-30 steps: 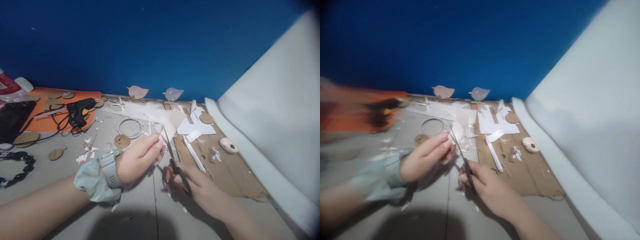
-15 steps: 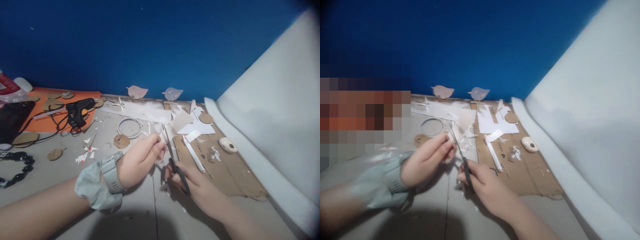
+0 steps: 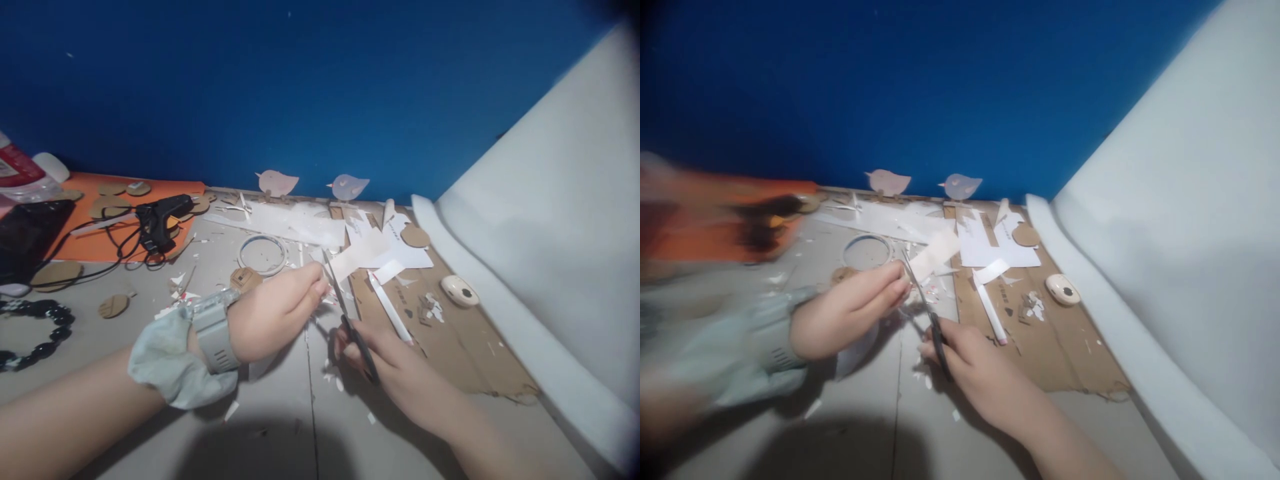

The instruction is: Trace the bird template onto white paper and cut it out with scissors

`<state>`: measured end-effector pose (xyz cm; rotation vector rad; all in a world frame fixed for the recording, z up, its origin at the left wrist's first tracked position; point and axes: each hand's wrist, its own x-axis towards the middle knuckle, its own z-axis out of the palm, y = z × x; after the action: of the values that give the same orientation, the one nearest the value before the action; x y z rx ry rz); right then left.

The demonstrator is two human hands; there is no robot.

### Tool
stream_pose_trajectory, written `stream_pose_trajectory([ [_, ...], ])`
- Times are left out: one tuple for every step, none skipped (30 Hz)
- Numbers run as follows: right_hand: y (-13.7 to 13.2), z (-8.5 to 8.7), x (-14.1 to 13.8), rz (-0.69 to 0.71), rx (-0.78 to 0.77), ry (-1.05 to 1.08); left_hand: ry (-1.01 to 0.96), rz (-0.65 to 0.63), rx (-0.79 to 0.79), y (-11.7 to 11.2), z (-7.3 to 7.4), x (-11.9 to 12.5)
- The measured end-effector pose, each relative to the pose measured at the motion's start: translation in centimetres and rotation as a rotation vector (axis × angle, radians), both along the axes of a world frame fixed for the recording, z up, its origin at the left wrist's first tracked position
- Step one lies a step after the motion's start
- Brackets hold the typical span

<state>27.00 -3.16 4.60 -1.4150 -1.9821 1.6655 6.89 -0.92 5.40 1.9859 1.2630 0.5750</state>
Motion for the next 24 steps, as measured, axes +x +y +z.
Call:
stream_pose_trajectory([
  [0.0,0.0,0.0,-0.002,0.001,-0.006,0.002,-0.001,-0.005,0.0,0.0,-0.1],
  [0.0,0.0,0.0,-0.006,0.005,-0.012,-0.004,-0.002,-0.013,0.0,0.0,-0.1],
  [0.0,0.0,-0.1,-0.009,0.006,-0.014,-0.020,-0.002,-0.024,0.0,0.0,-0.1],
  [-0.1,-0.1,-0.2,-0.017,0.005,-0.006,-0.050,-0.002,-0.037,0.0,-0.1,-0.1],
  [-0.1,-0.1,-0.3,-0.027,-0.001,0.015,-0.097,0.001,-0.050,-0.1,-0.3,0.1],
  [-0.2,-0.1,-0.5,-0.040,-0.011,0.046,-0.159,0.008,-0.059,-0.2,-0.4,0.3],
  [-0.3,-0.1,-0.6,-0.054,-0.023,0.082,-0.226,0.018,-0.065,-0.3,-0.6,0.5],
  [-0.3,-0.1,-0.8,-0.066,-0.035,0.116,-0.289,0.030,-0.065,-0.4,-0.8,0.7],
  [-0.4,-0.2,-0.9,-0.073,-0.049,0.143,-0.339,0.042,-0.060,-0.5,-0.9,0.9],
  [-0.5,-0.2,-1.0,-0.077,-0.060,0.161,-0.368,0.048,-0.052,-0.5,-1.0,1.0],
  [-0.5,-0.3,-1.1,-0.076,-0.069,0.173,-0.372,0.047,-0.044,-0.6,-1.1,1.1],
  [-0.6,-0.3,-1.1,-0.075,-0.074,0.178,-0.359,0.039,-0.037,-0.6,-1.1,1.2],
  [-0.5,-0.3,-1.1,-0.070,-0.075,0.178,-0.336,0.027,-0.034,-0.6,-1.0,1.1],
  [-0.5,-0.2,-1.0,-0.065,-0.073,0.176,-0.310,0.018,-0.032,-0.5,-1.0,1.1],
  [-0.4,-0.2,-1.0,-0.060,-0.067,0.172,-0.287,0.015,-0.031,-0.5,-0.9,1.0],
  [-0.3,-0.1,-1.0,-0.053,-0.059,0.167,-0.267,0.015,-0.030,-0.4,-0.8,0.9],
  [-0.2,0.1,-0.9,-0.042,-0.058,0.158,-0.253,0.019,-0.029,-0.4,-0.7,0.8],
  [-0.1,0.2,-0.9,-0.030,-0.061,0.145,-0.243,0.023,-0.026,-0.4,-0.6,0.8],
  [-0.1,0.4,-0.9,-0.016,-0.068,0.131,-0.234,0.023,-0.024,-0.3,-0.6,0.7],
  [0.0,0.5,-0.8,-0.006,-0.072,0.118,-0.224,0.022,-0.021,-0.3,-0.5,0.7],
  [0.1,0.6,-0.8,-0.006,-0.069,0.109,-0.214,0.020,-0.019,-0.3,-0.5,0.7],
  [0.1,0.7,-0.8,-0.015,-0.059,0.104,-0.203,0.020,-0.018,-0.3,-0.5,0.7],
  [0.1,0.6,-0.7,-0.022,-0.050,0.100,-0.190,0.020,-0.019,-0.2,-0.4,0.6],
  [0.1,0.6,-0.7,-0.027,-0.041,0.098,-0.177,0.018,-0.022,-0.2,-0.4,0.6],
])
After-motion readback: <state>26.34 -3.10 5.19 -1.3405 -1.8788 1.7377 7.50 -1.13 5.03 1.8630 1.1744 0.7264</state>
